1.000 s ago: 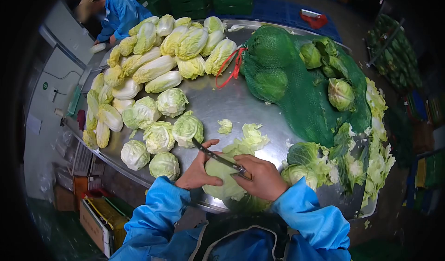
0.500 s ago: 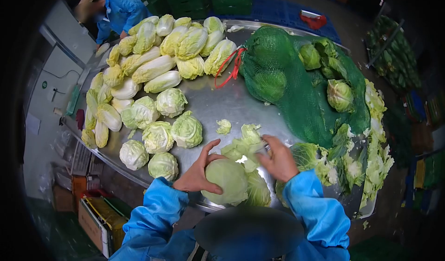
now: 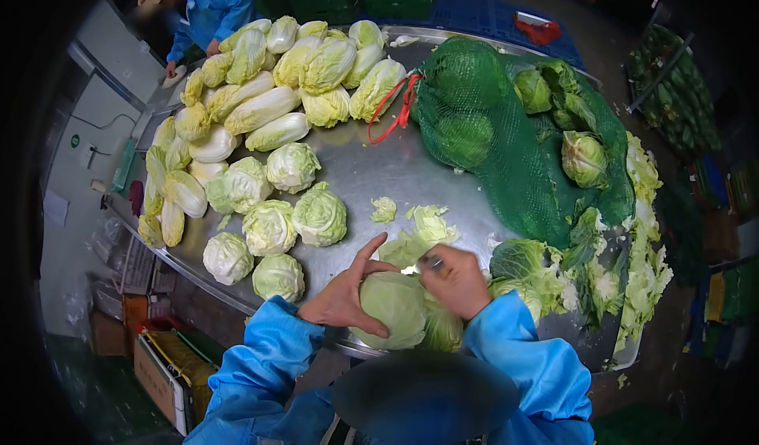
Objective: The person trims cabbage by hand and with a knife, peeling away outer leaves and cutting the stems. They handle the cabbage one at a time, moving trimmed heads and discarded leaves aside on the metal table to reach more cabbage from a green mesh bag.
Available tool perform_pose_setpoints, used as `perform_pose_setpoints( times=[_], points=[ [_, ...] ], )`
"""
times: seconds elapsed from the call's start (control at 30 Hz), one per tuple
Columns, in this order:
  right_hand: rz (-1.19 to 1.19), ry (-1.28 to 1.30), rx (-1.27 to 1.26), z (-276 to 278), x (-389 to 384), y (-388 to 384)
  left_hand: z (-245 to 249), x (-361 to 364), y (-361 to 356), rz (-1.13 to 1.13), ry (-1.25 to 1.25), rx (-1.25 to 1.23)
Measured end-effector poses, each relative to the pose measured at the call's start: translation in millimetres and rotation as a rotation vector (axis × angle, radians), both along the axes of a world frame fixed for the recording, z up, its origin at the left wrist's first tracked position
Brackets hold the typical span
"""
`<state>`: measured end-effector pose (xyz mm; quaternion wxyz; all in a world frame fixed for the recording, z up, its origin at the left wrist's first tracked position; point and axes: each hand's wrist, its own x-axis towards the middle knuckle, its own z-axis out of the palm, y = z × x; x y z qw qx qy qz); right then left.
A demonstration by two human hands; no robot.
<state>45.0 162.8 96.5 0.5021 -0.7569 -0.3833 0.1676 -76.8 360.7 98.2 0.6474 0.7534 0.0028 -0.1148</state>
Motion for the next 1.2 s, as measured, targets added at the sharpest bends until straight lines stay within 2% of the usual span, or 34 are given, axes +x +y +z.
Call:
perform_pose_setpoints(
  times=[0.07, 0.17, 0.2, 0.23, 0.3, 0.37, 0.4, 0.43, 0.47, 0.5, 0.53, 0.57, 0.63, 0.67, 0.73, 0.83, 0.87, 1.03, 1.1, 1.13, 1.2],
  points=[
    [-0.297, 0.366, 0.027, -23, 19, -14, 3, -1, 2, -0.012, -0.009, 0.044],
    [-0.318, 0.492, -0.121, -12, 23, -29, -5, -7, 8, 0.042, -0.065, -0.016],
    [-0.147, 0.369, -0.174, -6, 15, -30, -8, -7, 8, 0.031, -0.062, -0.019],
    [-0.019, 0.507, -0.115, 17, 1, -19, -10, -7, 8, 0.058, -0.068, -0.053],
    [0.102, 0.630, -0.105, 15, -11, -10, -8, -7, 9, 0.031, -0.081, -0.084],
    [0.131, 0.852, -0.083, 0, -8, -4, -12, -11, 9, 0.130, -0.066, -0.202],
    [0.126, 0.815, -0.040, -12, -6, -6, -30, -14, 17, 0.104, -0.148, -0.026],
    [0.087, 0.765, -0.016, -25, -9, -5, -24, -18, 11, 0.191, -0.087, -0.206],
    [0.112, 0.333, 0.118, -61, -9, 0, -16, -17, 3, 0.260, -0.045, -0.250],
    [0.072, 0.485, 0.130, -45, -13, -3, -36, -17, 10, 0.243, -0.132, -0.227],
    [0.051, 0.600, 0.289, -47, -18, -3, -73, -18, 34, 0.125, -0.233, -0.151],
    [-0.041, 0.267, 0.229, -63, -15, 5, -63, -9, 29, 0.154, -0.210, -0.100],
    [-0.163, 0.130, 0.159, -70, -12, 3, -35, 14, -4, 0.188, -0.159, -0.043],
    [-0.230, 0.118, 0.160, -70, -10, -5, -31, 25, -14, 0.172, -0.157, -0.023],
    [-0.178, 0.346, 0.079, -70, -6, -17, -27, 40, -27, 0.136, -0.161, 0.011],
    [-0.203, 0.336, 0.126, -84, -2, -27, -22, 55, -40, 0.099, -0.181, 0.046],
    [-0.250, 0.511, 0.170, -16, -17, -50, -20, 59, -44, 0.088, -0.187, 0.055],
    [-0.213, 0.514, 0.416, -18, -17, -21, -15, 73, -54, 0.059, -0.233, 0.073],
    [-0.143, 0.673, 0.150, -15, -13, -19, -11, 78, -54, 0.063, -0.258, 0.070],
    [-0.145, 0.673, 0.147, -28, -11, -12, -9, 80, -54, 0.068, -0.272, 0.066],
    [-0.233, 0.242, 0.251, -66, -10, 4, -6, 85, -45, 0.089, -0.307, 0.066]
  ],
)
